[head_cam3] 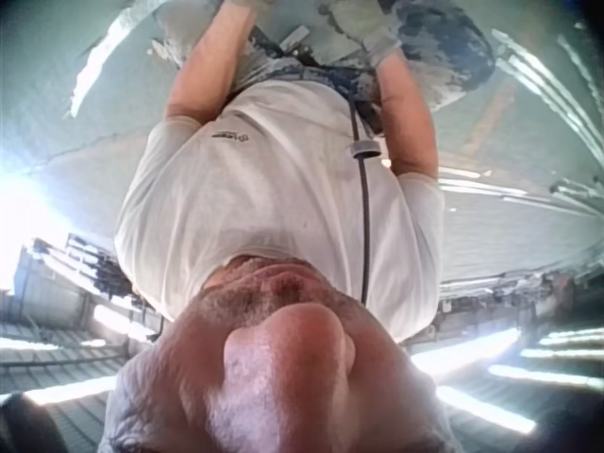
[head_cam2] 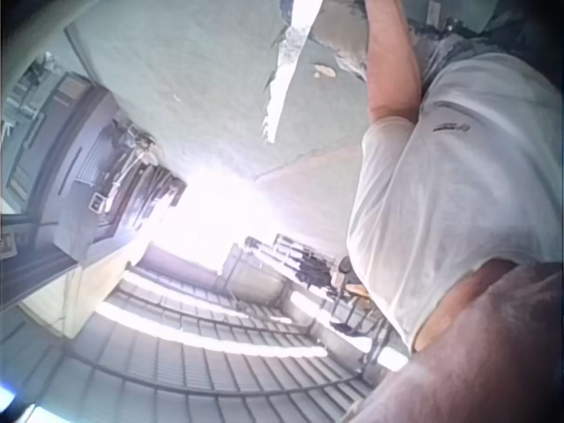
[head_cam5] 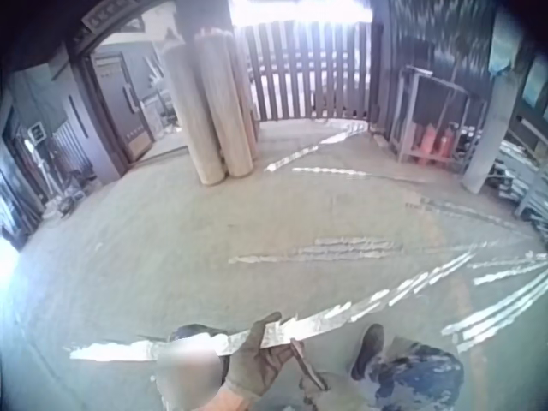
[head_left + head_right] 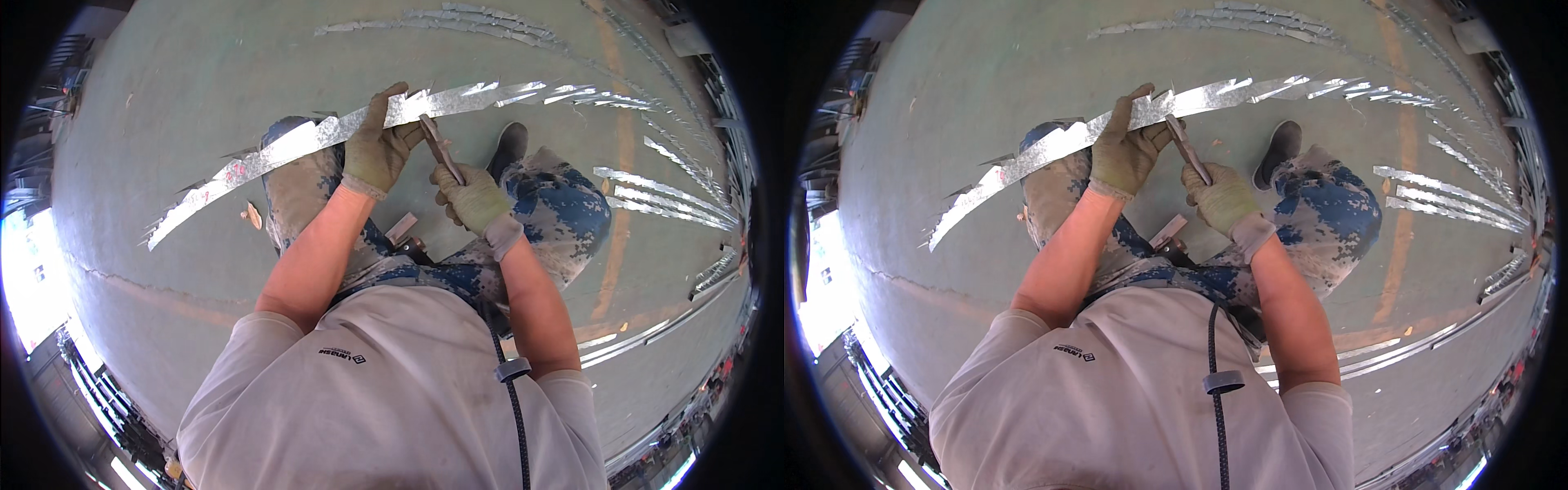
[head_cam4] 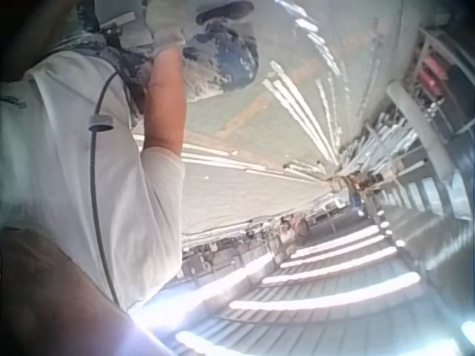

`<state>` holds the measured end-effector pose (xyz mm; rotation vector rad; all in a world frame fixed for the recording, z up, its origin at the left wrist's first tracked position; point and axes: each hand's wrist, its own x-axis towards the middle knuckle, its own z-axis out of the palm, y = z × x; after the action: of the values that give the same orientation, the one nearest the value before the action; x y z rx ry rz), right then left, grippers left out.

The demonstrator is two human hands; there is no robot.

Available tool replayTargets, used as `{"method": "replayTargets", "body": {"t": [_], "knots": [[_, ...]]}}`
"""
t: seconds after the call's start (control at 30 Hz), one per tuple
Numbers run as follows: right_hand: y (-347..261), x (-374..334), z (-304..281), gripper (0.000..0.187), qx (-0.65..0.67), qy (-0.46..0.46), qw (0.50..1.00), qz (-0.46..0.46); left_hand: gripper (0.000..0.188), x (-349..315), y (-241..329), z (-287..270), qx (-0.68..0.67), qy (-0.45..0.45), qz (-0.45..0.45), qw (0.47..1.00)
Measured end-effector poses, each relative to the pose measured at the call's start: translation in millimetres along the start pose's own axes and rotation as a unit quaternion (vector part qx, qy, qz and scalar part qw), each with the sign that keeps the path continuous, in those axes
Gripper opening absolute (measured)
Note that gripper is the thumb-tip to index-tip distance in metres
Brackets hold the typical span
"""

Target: The person sits on the floor and uses tin snips to cut a long, flat metal strip into smaller segments. The person repeatedly positions the snips, cuts a piece, and places the segment on the floor among other cut pieces.

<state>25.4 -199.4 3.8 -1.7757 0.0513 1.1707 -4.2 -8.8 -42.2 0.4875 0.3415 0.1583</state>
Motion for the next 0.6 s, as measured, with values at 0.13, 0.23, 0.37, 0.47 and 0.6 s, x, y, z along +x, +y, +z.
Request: {"method": "replayTargets", "body": {"t": [0.13,0.23,0.37,0.47,0.6], "knots": [[8.0,7.7,-7.9,0.041,0.058,-0.062,0.996,-0.003,0.051,2.4,0.2,-2.3,-0.005,-0.001,-0.002,1.000],[6.5,8.8,-16.5,0.042,0.106,-0.127,0.986,-0.002,0.051,-0.3,1.1,-0.6,-0.006,0.011,-0.007,1.000],[15.7,21.9,-29.3,0.046,0.221,-0.245,0.944,0.028,0.053,-1.5,0.6,-3.3,-0.008,0.017,-0.017,1.000],[26.0,27.6,-31.0,0.047,0.350,-0.322,0.878,0.046,0.054,0.5,1.2,-6.2,-0.009,0.024,-0.027,0.999],[40.8,39.3,-29.5,0.047,0.379,-0.370,0.848,0.023,0.055,2.9,0.6,-5.4,-0.009,0.021,-0.033,0.999]]}}
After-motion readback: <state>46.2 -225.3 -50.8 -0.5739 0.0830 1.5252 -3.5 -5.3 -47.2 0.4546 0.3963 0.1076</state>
